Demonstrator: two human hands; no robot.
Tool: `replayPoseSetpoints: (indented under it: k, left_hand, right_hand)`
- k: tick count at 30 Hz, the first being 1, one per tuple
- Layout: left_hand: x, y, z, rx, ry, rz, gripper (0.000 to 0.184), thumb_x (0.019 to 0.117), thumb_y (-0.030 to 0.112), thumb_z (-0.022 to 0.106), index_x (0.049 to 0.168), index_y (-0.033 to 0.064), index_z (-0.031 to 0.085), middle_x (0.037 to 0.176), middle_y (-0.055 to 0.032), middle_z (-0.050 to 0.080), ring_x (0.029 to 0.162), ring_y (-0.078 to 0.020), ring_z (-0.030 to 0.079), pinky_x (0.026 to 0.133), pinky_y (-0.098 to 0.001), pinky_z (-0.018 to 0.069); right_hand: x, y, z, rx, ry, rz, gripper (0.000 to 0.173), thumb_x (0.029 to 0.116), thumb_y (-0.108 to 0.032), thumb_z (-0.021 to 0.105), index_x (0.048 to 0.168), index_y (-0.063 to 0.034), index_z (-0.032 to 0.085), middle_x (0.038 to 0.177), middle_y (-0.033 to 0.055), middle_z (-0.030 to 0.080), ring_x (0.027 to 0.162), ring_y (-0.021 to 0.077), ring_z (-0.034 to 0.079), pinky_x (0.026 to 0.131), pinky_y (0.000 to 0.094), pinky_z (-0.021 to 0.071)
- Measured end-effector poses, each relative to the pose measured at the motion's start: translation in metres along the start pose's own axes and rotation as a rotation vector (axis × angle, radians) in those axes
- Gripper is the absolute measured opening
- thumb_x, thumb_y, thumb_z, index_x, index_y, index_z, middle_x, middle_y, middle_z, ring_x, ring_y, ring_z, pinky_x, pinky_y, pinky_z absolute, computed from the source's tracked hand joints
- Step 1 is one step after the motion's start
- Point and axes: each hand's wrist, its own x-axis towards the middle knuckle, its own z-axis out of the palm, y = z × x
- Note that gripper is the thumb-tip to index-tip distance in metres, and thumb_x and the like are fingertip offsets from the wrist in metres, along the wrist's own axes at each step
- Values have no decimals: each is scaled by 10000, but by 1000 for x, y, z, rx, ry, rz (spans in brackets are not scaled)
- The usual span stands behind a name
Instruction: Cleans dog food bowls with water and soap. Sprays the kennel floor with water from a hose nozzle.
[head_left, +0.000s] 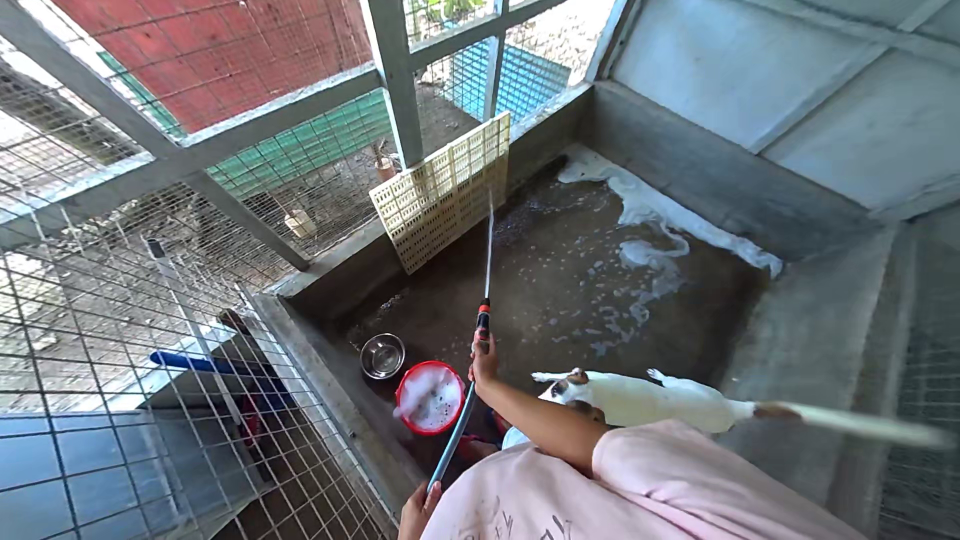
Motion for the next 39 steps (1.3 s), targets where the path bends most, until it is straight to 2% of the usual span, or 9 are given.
replayPoseSetpoints:
  k: [8,11,16,22,26,39]
  left_hand:
    - [-1,3,-3,-2,-15,-16,383,1076,327,532,1122,-12,705,871,-170,704,810,-273,678,813,-510,533]
    - [-3,5,-4,3,-48,-22,376,1072,313,548,1138,-22,705,909,-188,715,849,-283,688,846,-511,536]
    - [-2,4,-3,46,-127,-34,347,1072,277,559,1170,-20,709,991,-211,729,943,-305,703,918,-518,525]
    - [-6,11,-10,90,-179,-28,359,1082,279,542,1189,-24,703,1010,-223,730,964,-324,707,936,-524,525]
    - [-9,17,-13,99,-205,-43,349,1089,255,529,1224,-23,692,1055,-227,730,1007,-321,707,968,-505,520]
    - [-7,21,-19,28,-173,-95,381,1079,317,538,1215,-2,695,1024,-195,730,956,-283,705,933,-502,531]
  right_hand:
    - [8,5,-2,-30,-23,74,562,1123,-301,437,1635,-201,227,1028,165,545,599,191,459,501,344,413]
    - [16,10,-7,-99,-91,147,518,1117,-292,456,1597,-165,308,939,125,524,569,161,447,484,310,398]
    - [27,17,-9,-259,-250,263,466,1103,-323,491,1533,-160,415,867,73,503,556,121,441,491,264,386]
    - [30,18,1,-436,-356,299,459,1101,-308,497,1524,-146,430,861,66,510,566,119,449,511,266,402]
    - [30,20,5,-469,-400,318,469,1092,-345,516,1518,-160,443,835,51,510,552,109,439,496,255,387]
    - [31,24,1,-237,-203,259,523,1111,-314,472,1594,-167,333,843,81,509,509,115,420,451,258,371]
